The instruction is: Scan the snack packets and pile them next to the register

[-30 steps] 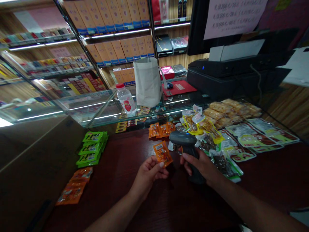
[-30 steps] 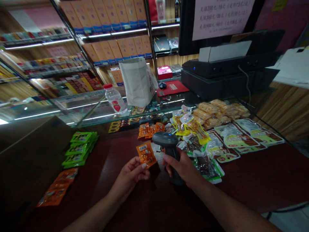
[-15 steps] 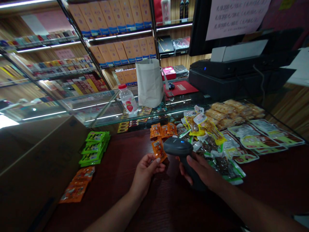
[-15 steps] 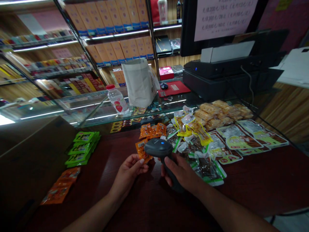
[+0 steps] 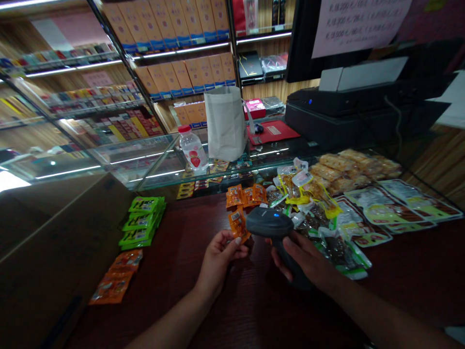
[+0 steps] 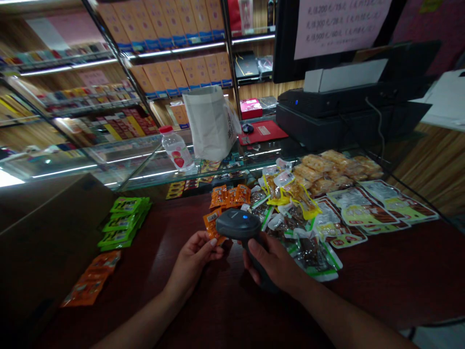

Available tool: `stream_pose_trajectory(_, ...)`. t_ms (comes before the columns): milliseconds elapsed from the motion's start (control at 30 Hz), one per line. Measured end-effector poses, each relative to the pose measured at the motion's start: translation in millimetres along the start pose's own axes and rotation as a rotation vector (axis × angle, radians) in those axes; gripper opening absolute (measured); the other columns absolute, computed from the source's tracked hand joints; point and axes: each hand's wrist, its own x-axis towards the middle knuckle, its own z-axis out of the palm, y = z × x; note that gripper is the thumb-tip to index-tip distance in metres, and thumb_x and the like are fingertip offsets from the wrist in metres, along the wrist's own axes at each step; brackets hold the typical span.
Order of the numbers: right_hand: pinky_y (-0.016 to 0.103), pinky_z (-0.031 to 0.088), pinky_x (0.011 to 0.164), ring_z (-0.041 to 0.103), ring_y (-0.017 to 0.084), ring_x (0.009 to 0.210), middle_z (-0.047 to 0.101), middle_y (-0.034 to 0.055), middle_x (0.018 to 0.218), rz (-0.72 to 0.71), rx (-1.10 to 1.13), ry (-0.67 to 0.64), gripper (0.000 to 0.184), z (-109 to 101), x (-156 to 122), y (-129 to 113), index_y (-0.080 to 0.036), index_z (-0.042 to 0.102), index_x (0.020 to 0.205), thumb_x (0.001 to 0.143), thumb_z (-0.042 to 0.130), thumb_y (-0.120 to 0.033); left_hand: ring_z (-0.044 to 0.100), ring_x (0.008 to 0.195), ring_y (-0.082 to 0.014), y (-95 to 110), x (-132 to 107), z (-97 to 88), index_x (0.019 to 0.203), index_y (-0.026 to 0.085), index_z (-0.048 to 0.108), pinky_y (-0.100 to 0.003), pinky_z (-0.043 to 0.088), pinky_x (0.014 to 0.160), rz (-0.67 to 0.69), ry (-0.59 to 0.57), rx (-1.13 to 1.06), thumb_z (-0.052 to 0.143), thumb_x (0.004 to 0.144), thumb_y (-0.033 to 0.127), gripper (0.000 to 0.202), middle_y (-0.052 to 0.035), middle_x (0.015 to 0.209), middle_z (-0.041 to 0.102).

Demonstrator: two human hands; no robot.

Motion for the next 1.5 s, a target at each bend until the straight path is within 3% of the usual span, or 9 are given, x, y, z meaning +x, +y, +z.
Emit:
stream_pose_trajectory(167, 0.02, 0.036, 0.041, 0.049, 0.007, 0.042, 0.06, 0.0004, 0.068, 0.017, 0.009, 0.002, 0.056, 0.7, -0.4, -1.2, -0.017, 0.055, 0.091, 0.082, 0.057, -0.072, 0.067, 0.067, -0.0129, 2.9, -0.8, 1.0, 0.086, 0.015, 0.058, -0.024, 0.056, 0.065, 0.006, -0.009, 0.068, 0.079, 0.073, 0.036, 0.032, -0.0024, 0.078, 0.07)
stream_pose_trajectory(533, 0.019, 0.036, 0.04, 0.047, 0.006, 0.04, 0.059, -0.0011, 0.066, 0.0, 0.005, 0.0, 0.054, 1.8, 0.4, -2.2, -0.017, 0.055, 0.092, 0.083, 0.058, -0.07, 0.067, 0.064, -0.0119, -1.9, 0.5, -1.4, 0.088, 0.018, 0.053, -0.023, 0.056, 0.065, 0.007, -0.015, 0.013, 0.081, 0.071, 0.035, 0.037, 0.0008, 0.07, 0.069)
stream_pose_trajectory(867, 0.018, 0.036, 0.038, 0.049, 0.006, 0.039, 0.062, -0.0008, 0.065, -0.004, 0.142, 0.159, 0.056, -3.0, 5.9, -1.6, -0.016, 0.058, 0.093, 0.079, 0.063, -0.07, 0.064, 0.059, -0.0104, -1.8, 9.9, -6.1, 0.091, 0.017, 0.052, -0.021, 0.053, 0.061, 0.071, 0.003, 0.072, 0.077, 0.074, 0.037, 0.036, 0.0007, 0.067, 0.069)
stream_pose_trajectory(1100, 0.017, 0.038, 0.038, 0.05, 0.005, 0.038, 0.062, -0.002, 0.065, -0.031, 0.227, 0.181, 0.054, -6.3, 8.3, -1.8, -0.016, 0.059, 0.092, 0.079, 0.065, -0.068, 0.063, 0.058, -0.0096, -2.9, 18.8, -7.2, 0.094, 0.017, 0.05, -0.021, 0.053, 0.06, 0.149, 0.087, 0.088, 0.075, 0.074, 0.038, 0.038, 0.0018, 0.067, 0.068)
stream_pose_trajectory(1300, 0.016, 0.038, 0.037, 0.049, 0.005, 0.039, 0.062, -0.0027, 0.064, -0.058, 0.185, 0.157, 0.052, -6.2, 10.0, 0.7, -0.016, 0.058, 0.091, 0.082, 0.062, -0.067, 0.061, 0.057, -0.0089, -1.5, 39.1, -7.4, 0.092, 0.016, 0.053, -0.02, 0.054, 0.057, 0.2, 0.11, 0.052, 0.08, 0.068, 0.039, 0.042, 0.0031, 0.066, 0.064)
stream_pose_trajectory(1500, 0.017, 0.039, 0.037, 0.048, 0.006, 0.039, 0.061, -0.0033, 0.063, -0.095, 0.177, 0.148, 0.051, -6.1, 12.4, -0.2, -0.017, 0.058, 0.095, 0.083, 0.061, -0.066, 0.061, 0.055, -0.0087, 16.2, 76.5, 1.0, 0.091, 0.013, 0.056, -0.02, 0.054, 0.056, 0.129, 0.102, -0.009, 0.076, 0.072, 0.021, 0.029, -0.0002, 0.067, 0.064)
